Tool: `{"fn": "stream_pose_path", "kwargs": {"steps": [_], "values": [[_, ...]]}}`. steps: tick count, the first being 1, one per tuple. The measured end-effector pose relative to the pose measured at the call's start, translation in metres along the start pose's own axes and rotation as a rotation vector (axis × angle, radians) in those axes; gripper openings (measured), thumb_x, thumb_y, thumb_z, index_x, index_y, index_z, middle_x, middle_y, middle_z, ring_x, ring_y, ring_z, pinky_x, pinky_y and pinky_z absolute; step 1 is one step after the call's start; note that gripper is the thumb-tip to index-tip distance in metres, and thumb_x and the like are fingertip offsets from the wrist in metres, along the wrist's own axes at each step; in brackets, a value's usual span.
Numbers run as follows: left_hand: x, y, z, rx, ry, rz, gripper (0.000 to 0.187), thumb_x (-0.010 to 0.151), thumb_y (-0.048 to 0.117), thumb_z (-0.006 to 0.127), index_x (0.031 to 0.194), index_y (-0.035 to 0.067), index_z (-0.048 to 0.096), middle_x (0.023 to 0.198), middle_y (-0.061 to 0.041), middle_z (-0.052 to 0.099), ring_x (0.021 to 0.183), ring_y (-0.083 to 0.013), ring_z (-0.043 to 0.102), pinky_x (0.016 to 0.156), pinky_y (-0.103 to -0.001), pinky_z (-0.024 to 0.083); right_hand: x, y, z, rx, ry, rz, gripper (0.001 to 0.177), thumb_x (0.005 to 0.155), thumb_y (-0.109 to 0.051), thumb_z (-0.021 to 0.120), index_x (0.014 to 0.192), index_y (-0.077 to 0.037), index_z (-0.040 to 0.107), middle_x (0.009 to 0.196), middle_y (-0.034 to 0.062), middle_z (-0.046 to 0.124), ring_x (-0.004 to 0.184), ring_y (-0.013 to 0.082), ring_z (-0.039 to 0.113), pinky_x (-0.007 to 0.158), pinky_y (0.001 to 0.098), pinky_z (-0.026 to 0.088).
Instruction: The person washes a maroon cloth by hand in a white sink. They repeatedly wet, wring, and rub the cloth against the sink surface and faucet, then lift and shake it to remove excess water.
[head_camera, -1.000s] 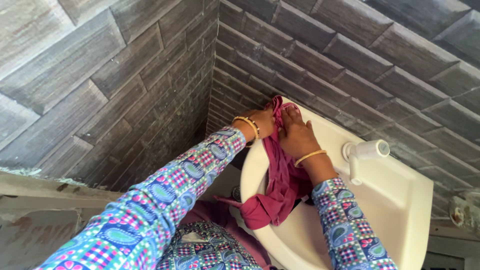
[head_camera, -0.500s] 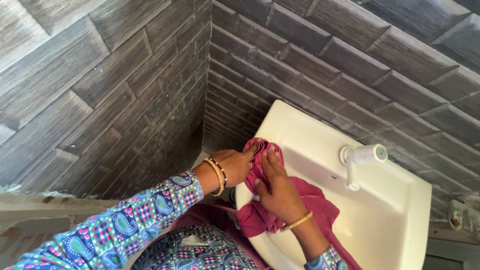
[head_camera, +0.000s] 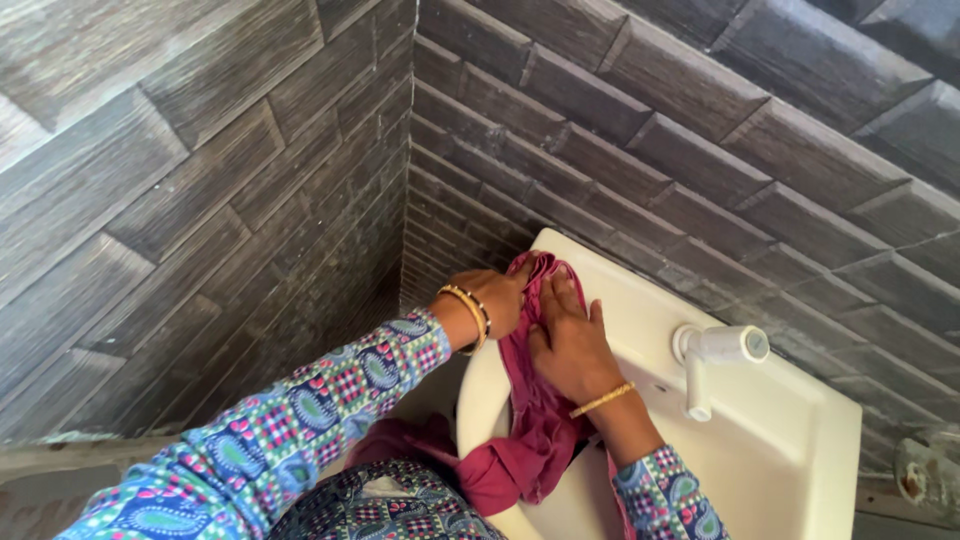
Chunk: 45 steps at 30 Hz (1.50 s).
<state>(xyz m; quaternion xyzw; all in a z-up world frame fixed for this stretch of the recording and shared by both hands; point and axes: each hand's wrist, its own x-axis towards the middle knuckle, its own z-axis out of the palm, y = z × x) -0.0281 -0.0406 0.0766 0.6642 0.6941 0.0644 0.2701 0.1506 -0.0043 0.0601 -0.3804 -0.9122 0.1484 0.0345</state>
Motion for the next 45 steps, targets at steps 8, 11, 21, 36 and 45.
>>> {"fn": "stream_pose_path", "kwargs": {"steps": [8, 11, 21, 36, 45], "values": [[0.033, 0.008, -0.009, -0.071, 0.066, -0.077, 0.083, 0.092, 0.025, 0.055, 0.164, 0.015, 0.015, 0.109, -0.027, 0.071, 0.104, -0.0432, 0.069, 0.093, -0.05, 0.053, 0.03, 0.011, -0.014, -0.117, 0.162, -0.022, 0.068, 0.083, -0.025, 0.059, 0.145, 0.002, 0.049, 0.154, 0.0236, 0.045, 0.131, 0.0416, 0.049, 0.108, 0.0491, 0.039], [0.033, 0.013, -0.004, -0.093, 0.15, -0.098, 0.081, 0.094, 0.023, 0.054, 0.164, 0.013, 0.016, 0.105, -0.028, 0.071, 0.099, -0.0442, 0.071, 0.09, -0.05, 0.054, 0.027, 0.009, -0.015, -0.156, 0.203, 0.009, 0.067, 0.083, -0.027, 0.058, 0.144, 0.0, 0.051, 0.153, 0.0206, 0.048, 0.129, 0.0392, 0.05, 0.107, 0.0511, 0.039], [0.048, 0.068, 0.044, 0.076, 0.37, -0.099, 0.069, 0.095, 0.044, 0.058, 0.156, 0.018, 0.039, 0.16, -0.039, 0.012, 0.15, -0.0556, 0.008, 0.113, -0.074, 0.016, -0.019, 0.041, -0.008, -0.487, 0.345, 0.298, 0.074, 0.085, -0.041, 0.057, 0.143, 0.005, 0.051, 0.149, 0.0264, 0.05, 0.123, 0.0401, 0.053, 0.107, 0.0551, 0.036], [0.016, 0.119, 0.098, 0.264, 0.379, -0.046, 0.066, 0.098, 0.037, 0.055, 0.155, 0.008, 0.038, 0.161, -0.035, 0.019, 0.151, -0.0508, 0.013, 0.115, -0.072, 0.01, -0.096, 0.046, 0.032, -0.426, 0.571, 0.166, 0.058, 0.1, -0.024, 0.05, 0.148, 0.008, 0.044, 0.155, 0.0308, 0.041, 0.143, 0.0447, 0.041, 0.115, 0.0501, 0.035], [-0.018, 0.164, 0.084, -0.002, 0.182, 0.055, 0.047, 0.095, 0.038, 0.057, 0.125, 0.002, 0.066, 0.147, -0.035, 0.038, 0.142, -0.0513, 0.03, 0.109, -0.068, 0.027, -0.147, 0.087, 0.024, -0.601, 0.48, 0.149, 0.051, 0.098, -0.023, 0.047, 0.147, -0.007, 0.047, 0.16, 0.0134, 0.04, 0.148, 0.0313, 0.035, 0.119, 0.0614, 0.021]]}}
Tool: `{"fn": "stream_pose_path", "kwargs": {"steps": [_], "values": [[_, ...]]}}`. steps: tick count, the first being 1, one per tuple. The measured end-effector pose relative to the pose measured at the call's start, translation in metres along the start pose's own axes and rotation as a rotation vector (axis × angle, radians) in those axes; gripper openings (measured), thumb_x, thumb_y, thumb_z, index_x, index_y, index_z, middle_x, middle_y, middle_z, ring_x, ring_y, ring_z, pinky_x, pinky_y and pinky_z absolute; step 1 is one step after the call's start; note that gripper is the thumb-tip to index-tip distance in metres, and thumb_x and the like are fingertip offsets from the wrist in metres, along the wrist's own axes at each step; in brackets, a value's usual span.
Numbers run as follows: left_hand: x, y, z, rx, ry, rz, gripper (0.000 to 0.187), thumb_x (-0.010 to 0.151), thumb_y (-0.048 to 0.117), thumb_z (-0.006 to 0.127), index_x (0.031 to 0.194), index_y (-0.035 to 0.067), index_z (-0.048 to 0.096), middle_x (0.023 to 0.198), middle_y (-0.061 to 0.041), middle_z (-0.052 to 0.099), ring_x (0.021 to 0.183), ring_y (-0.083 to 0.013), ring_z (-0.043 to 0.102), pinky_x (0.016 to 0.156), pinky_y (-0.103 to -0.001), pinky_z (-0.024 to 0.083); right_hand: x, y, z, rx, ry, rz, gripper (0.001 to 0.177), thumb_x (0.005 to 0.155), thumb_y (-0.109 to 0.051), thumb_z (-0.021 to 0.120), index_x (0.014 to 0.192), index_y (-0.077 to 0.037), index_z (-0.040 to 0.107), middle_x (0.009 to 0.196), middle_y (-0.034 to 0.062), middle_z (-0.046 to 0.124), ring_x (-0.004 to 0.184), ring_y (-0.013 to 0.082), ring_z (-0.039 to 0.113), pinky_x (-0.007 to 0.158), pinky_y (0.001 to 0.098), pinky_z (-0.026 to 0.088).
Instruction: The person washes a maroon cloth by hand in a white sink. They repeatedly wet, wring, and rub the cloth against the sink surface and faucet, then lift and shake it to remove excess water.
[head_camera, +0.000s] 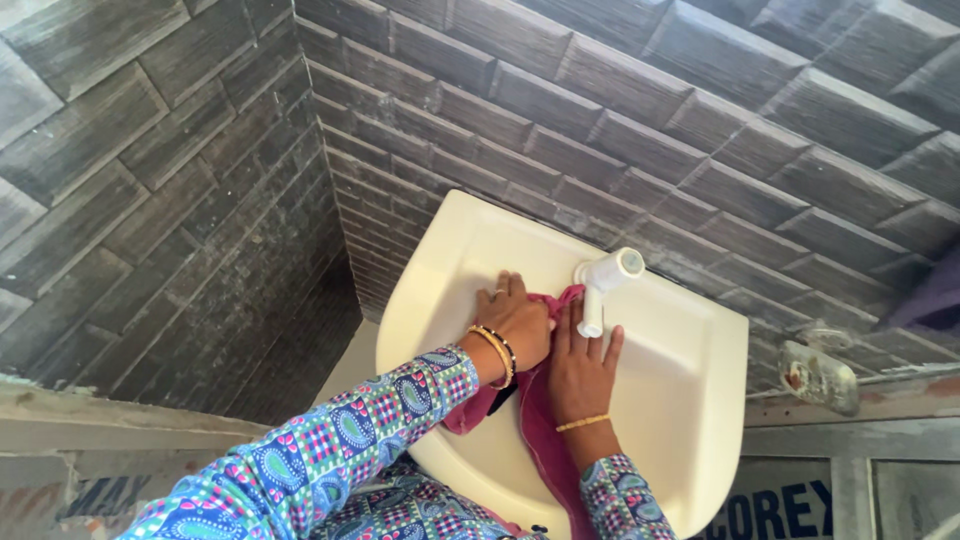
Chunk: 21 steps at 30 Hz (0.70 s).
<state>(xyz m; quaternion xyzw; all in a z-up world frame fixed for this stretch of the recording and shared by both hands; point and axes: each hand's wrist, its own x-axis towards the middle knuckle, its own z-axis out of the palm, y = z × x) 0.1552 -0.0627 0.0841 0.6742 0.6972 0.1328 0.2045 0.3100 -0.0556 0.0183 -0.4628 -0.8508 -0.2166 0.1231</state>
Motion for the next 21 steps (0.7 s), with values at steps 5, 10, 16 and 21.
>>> {"fn": "stream_pose_path", "kwargs": {"steps": [5, 10, 16, 21], "values": [[-0.003, 0.016, 0.009, -0.254, 0.186, 0.05, 0.039, 0.1, 0.036, 0.053, 0.098, 0.003, 0.074, 0.107, -0.029, 0.066, 0.102, -0.0478, 0.064, 0.094, -0.057, 0.049, -0.022, 0.021, -0.001, 0.087, -0.042, 0.049, 0.057, 0.093, -0.014, 0.047, 0.148, -0.002, 0.048, 0.158, 0.0194, 0.042, 0.15, 0.0357, 0.034, 0.12, 0.0592, 0.022], [0.005, 0.023, 0.009, -0.384, 0.169, 0.099, 0.037, 0.096, 0.036, 0.057, 0.1, 0.002, 0.072, 0.1, -0.029, 0.068, 0.096, -0.0485, 0.065, 0.09, -0.056, 0.05, -0.03, 0.051, 0.003, 0.065, -0.062, 0.221, 0.065, 0.086, -0.017, 0.053, 0.146, 0.006, 0.048, 0.155, 0.0237, 0.046, 0.147, 0.0382, 0.04, 0.122, 0.0566, 0.024], [0.027, 0.035, 0.008, -0.364, 0.145, 0.153, 0.043, 0.094, 0.036, 0.063, 0.115, -0.002, 0.062, 0.106, -0.032, 0.065, 0.101, -0.051, 0.062, 0.093, -0.057, 0.048, -0.029, 0.118, 0.002, -0.038, -0.034, 0.386, 0.068, 0.079, -0.024, 0.061, 0.139, 0.006, 0.055, 0.147, 0.027, 0.054, 0.136, 0.04, 0.053, 0.119, 0.0561, 0.029], [0.041, 0.044, 0.016, -0.332, 0.204, 0.178, 0.053, 0.088, 0.029, 0.071, 0.123, -0.005, 0.052, 0.12, -0.032, 0.058, 0.112, -0.0501, 0.058, 0.098, -0.056, 0.047, -0.024, 0.165, -0.006, 0.178, -0.086, 0.599, 0.032, 0.1, -0.021, 0.061, 0.124, -0.003, 0.07, 0.105, 0.0255, 0.073, 0.101, 0.0443, 0.065, 0.09, 0.0535, 0.053]]}}
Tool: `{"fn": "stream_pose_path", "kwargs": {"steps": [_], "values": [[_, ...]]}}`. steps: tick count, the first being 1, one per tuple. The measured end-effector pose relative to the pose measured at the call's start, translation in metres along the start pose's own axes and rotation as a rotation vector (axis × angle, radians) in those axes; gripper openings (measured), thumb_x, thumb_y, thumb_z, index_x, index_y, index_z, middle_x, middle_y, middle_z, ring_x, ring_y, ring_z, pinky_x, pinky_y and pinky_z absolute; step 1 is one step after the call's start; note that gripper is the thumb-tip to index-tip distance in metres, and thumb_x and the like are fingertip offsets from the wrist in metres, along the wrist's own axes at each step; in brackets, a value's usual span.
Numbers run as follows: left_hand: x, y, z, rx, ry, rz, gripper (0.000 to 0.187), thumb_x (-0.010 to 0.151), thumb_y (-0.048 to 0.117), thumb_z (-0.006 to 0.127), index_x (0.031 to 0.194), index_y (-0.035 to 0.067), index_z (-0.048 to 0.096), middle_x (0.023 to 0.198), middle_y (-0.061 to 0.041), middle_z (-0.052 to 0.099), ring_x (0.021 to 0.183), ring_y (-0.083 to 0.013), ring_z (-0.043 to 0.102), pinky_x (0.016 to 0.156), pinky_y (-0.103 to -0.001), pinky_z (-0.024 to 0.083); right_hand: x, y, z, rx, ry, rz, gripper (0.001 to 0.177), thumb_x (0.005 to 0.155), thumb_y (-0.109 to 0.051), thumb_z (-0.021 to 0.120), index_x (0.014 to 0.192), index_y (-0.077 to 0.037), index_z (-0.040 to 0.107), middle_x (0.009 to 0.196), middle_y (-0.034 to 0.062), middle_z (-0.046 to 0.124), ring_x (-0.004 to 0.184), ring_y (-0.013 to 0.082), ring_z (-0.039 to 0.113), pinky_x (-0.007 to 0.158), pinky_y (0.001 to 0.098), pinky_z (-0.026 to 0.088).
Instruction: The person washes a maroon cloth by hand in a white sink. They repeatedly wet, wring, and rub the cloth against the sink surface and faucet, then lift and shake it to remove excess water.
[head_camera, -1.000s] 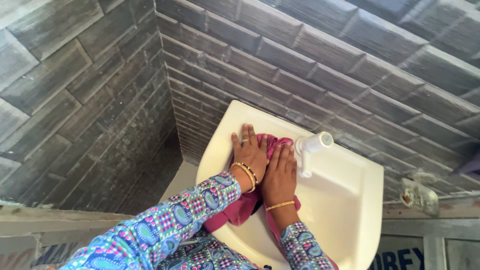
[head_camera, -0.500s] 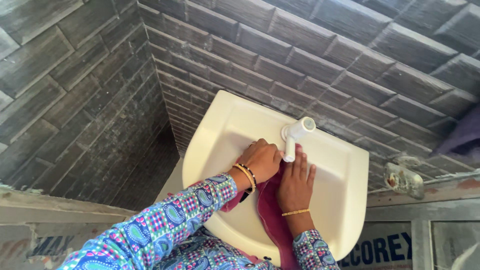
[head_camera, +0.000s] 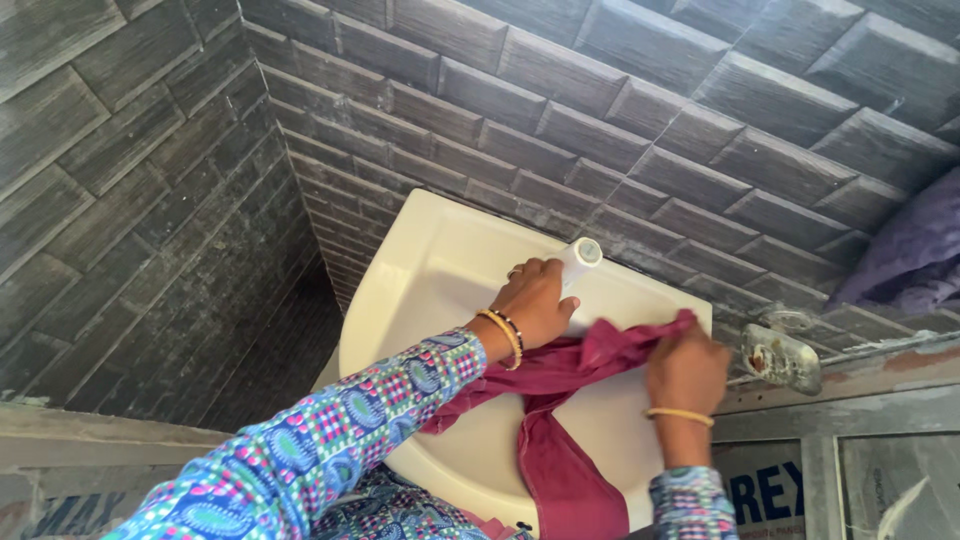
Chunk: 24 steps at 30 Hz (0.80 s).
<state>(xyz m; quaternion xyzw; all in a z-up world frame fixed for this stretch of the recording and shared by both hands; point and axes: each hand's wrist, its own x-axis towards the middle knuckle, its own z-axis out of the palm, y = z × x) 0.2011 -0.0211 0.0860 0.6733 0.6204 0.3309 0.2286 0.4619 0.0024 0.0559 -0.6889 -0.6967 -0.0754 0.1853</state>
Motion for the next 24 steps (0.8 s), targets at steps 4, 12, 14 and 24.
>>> {"fn": "stream_pose_path", "kwargs": {"steps": [4, 12, 14, 24], "values": [[0.01, 0.009, 0.004, 0.05, 0.11, 0.018, 0.066, 0.078, 0.022, 0.08, 0.124, -0.009, 0.044, 0.132, -0.034, 0.049, 0.125, -0.0498, 0.049, 0.102, -0.055, 0.045, 0.056, 0.01, -0.017, 0.524, 0.22, -0.007, 0.019, 0.107, -0.018, 0.063, 0.11, 0.0, 0.07, 0.088, 0.0179, 0.066, 0.078, 0.0317, 0.06, 0.07, 0.0452, 0.047], [0.027, 0.013, 0.004, -0.061, 0.214, -0.03, 0.104, 0.073, 0.012, 0.08, 0.152, -0.01, 0.017, 0.137, -0.036, 0.045, 0.129, -0.0512, 0.046, 0.108, -0.053, 0.041, 0.11, -0.086, -0.012, 1.69, -0.447, -0.022, 0.031, 0.092, -0.015, 0.058, 0.122, -0.009, 0.059, 0.113, 0.0024, 0.064, 0.101, 0.0123, 0.066, 0.089, 0.0302, 0.056], [0.028, 0.009, 0.007, -0.09, 0.226, -0.079, 0.109, 0.07, 0.008, 0.079, 0.154, -0.012, 0.012, 0.139, -0.037, 0.044, 0.13, -0.0524, 0.045, 0.109, -0.053, 0.04, 0.115, -0.115, 0.003, 1.592, -0.628, -0.138, 0.034, 0.091, -0.025, 0.058, 0.121, -0.01, 0.063, 0.114, 0.0, 0.065, 0.104, 0.0102, 0.064, 0.096, 0.0271, 0.048], [0.025, 0.012, 0.014, -0.047, 0.277, -0.158, 0.105, 0.073, 0.012, 0.08, 0.149, -0.014, 0.013, 0.147, -0.041, 0.03, 0.141, -0.0548, 0.027, 0.116, -0.058, 0.024, 0.158, -0.127, 0.042, 0.816, -1.052, -0.258, 0.062, 0.094, -0.066, 0.052, 0.091, -0.008, 0.071, 0.079, -0.0021, 0.057, 0.071, 0.0129, 0.043, 0.062, 0.0296, 0.035]]}}
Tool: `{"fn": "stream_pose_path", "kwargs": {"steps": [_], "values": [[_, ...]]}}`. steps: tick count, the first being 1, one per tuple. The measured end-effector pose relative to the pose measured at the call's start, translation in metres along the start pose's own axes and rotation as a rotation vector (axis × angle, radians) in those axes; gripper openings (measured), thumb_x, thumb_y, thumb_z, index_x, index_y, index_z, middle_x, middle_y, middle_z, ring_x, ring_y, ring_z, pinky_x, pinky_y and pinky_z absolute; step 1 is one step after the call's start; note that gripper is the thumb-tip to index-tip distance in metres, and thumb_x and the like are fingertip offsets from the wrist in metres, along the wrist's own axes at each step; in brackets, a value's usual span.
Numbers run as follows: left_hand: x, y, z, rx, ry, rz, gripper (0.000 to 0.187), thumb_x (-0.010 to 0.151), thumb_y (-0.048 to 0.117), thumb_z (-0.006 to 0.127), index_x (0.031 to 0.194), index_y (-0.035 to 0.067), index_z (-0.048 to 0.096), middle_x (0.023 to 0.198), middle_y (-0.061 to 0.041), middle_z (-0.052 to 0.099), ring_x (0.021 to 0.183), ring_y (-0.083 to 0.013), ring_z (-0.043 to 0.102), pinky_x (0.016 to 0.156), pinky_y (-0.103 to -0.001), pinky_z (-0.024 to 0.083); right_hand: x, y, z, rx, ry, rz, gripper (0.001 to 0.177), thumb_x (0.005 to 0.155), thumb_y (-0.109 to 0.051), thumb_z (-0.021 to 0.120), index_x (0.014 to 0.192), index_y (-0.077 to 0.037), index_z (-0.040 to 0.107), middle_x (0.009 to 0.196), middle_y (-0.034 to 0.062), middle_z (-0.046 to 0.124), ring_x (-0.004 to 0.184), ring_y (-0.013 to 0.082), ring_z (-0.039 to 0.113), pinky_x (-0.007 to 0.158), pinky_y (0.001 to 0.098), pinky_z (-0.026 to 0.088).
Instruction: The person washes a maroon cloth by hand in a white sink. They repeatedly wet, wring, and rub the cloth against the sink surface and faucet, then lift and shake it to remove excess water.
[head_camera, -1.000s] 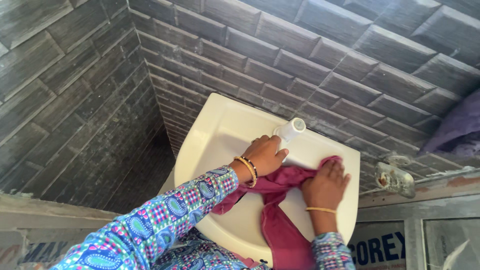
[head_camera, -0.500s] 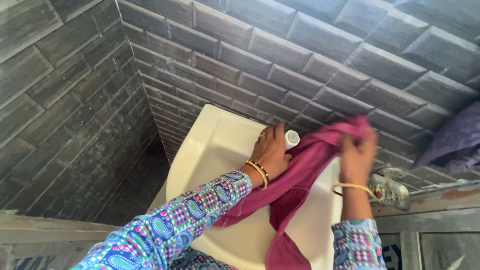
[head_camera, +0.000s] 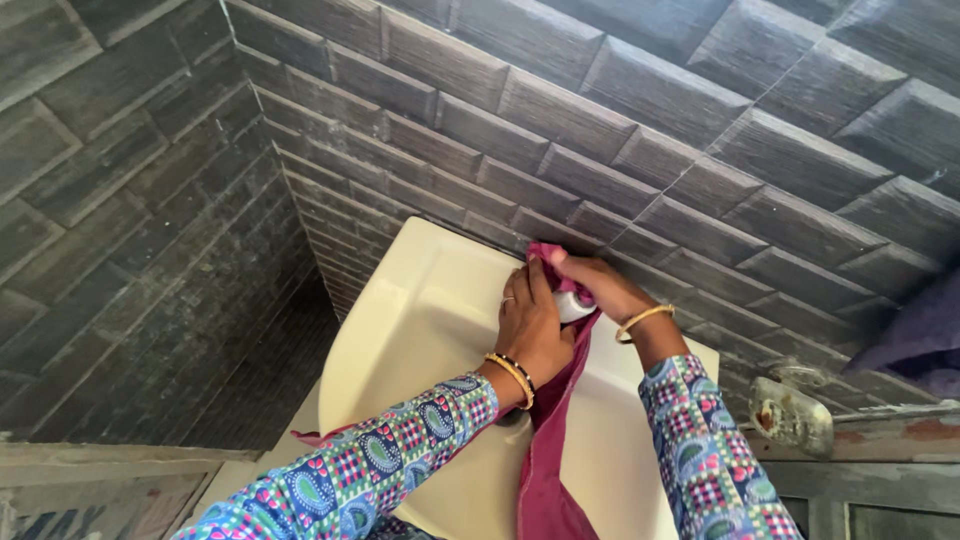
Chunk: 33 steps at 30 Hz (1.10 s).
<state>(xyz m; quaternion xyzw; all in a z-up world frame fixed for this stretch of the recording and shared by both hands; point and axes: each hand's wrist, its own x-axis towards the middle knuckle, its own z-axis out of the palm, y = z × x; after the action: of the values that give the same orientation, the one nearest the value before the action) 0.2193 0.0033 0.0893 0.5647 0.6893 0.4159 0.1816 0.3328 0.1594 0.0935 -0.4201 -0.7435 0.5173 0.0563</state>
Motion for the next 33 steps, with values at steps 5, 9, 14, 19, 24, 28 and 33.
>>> {"fn": "stream_pose_path", "kwargs": {"steps": [5, 9, 14, 19, 24, 28, 33], "values": [[-0.002, 0.006, -0.005, 0.044, 0.109, 0.216, 0.093, 0.07, 0.006, 0.073, 0.148, -0.012, 0.025, 0.15, -0.039, 0.032, 0.143, -0.0556, 0.027, 0.117, -0.06, 0.024, -0.022, 0.006, 0.013, -0.041, 0.285, 0.072, 0.089, 0.093, -0.08, 0.029, 0.102, -0.003, 0.073, 0.091, 0.0068, 0.067, 0.083, 0.019, 0.055, 0.074, 0.0338, 0.044], [0.008, 0.007, -0.005, 0.073, 0.088, 0.363, 0.079, 0.076, 0.008, 0.067, 0.147, -0.007, 0.036, 0.151, -0.035, 0.037, 0.144, -0.0516, 0.033, 0.118, -0.059, 0.027, -0.046, 0.006, 0.025, -0.015, 0.319, -0.118, 0.095, 0.09, -0.081, 0.021, 0.131, -0.006, 0.063, 0.113, 0.0147, 0.073, 0.101, 0.0254, 0.067, 0.089, 0.037, 0.05], [0.011, 0.004, -0.008, -0.007, -0.037, 0.438, 0.084, 0.074, 0.008, 0.062, 0.15, -0.011, 0.032, 0.148, -0.033, 0.041, 0.142, -0.0497, 0.037, 0.12, -0.058, 0.03, -0.087, 0.012, 0.036, -0.295, 0.437, 0.069, 0.081, 0.096, -0.07, 0.03, 0.131, -0.005, 0.064, 0.113, 0.0252, 0.074, 0.109, 0.0369, 0.069, 0.097, 0.0461, 0.05], [0.012, 0.007, -0.005, 0.081, -0.093, 0.447, 0.075, 0.075, 0.017, 0.071, 0.143, -0.003, 0.044, 0.147, -0.03, 0.041, 0.141, -0.0477, 0.036, 0.113, -0.064, 0.027, -0.119, 0.027, 0.041, -0.734, 0.502, 0.112, 0.073, 0.093, -0.063, 0.046, 0.134, -0.006, 0.063, 0.113, 0.0239, 0.073, 0.114, 0.039, 0.067, 0.123, 0.0537, 0.028], [0.018, 0.015, 0.002, 0.197, -0.087, 0.653, 0.048, 0.08, 0.013, 0.066, 0.127, 0.002, 0.063, 0.141, -0.023, 0.053, 0.141, -0.0401, 0.044, 0.117, -0.064, 0.027, -0.134, 0.033, 0.034, -0.852, 0.533, 0.358, 0.069, 0.091, -0.063, 0.05, 0.131, -0.009, 0.064, 0.129, 0.0204, 0.069, 0.126, 0.0357, 0.063, 0.126, 0.0622, 0.013], [0.022, 0.019, 0.01, 0.247, -0.121, 0.8, 0.028, 0.084, 0.012, 0.063, 0.11, 0.005, 0.069, 0.127, -0.018, 0.063, 0.133, -0.0356, 0.053, 0.119, -0.064, 0.027, -0.149, 0.037, 0.022, -0.859, 0.623, 0.407, 0.072, 0.091, -0.063, 0.048, 0.134, -0.007, 0.063, 0.133, 0.0222, 0.066, 0.127, 0.0375, 0.061, 0.122, 0.0657, 0.013], [0.026, 0.011, 0.011, 0.33, -0.076, 0.942, 0.015, 0.082, 0.011, 0.062, 0.093, 0.008, 0.072, 0.114, -0.016, 0.068, 0.123, -0.0321, 0.06, 0.119, -0.061, 0.03, -0.164, 0.043, 0.007, -0.855, 0.598, 0.635, 0.074, 0.095, -0.065, 0.043, 0.134, -0.007, 0.066, 0.125, 0.0272, 0.071, 0.126, 0.0403, 0.064, 0.125, 0.0631, 0.017]]}}
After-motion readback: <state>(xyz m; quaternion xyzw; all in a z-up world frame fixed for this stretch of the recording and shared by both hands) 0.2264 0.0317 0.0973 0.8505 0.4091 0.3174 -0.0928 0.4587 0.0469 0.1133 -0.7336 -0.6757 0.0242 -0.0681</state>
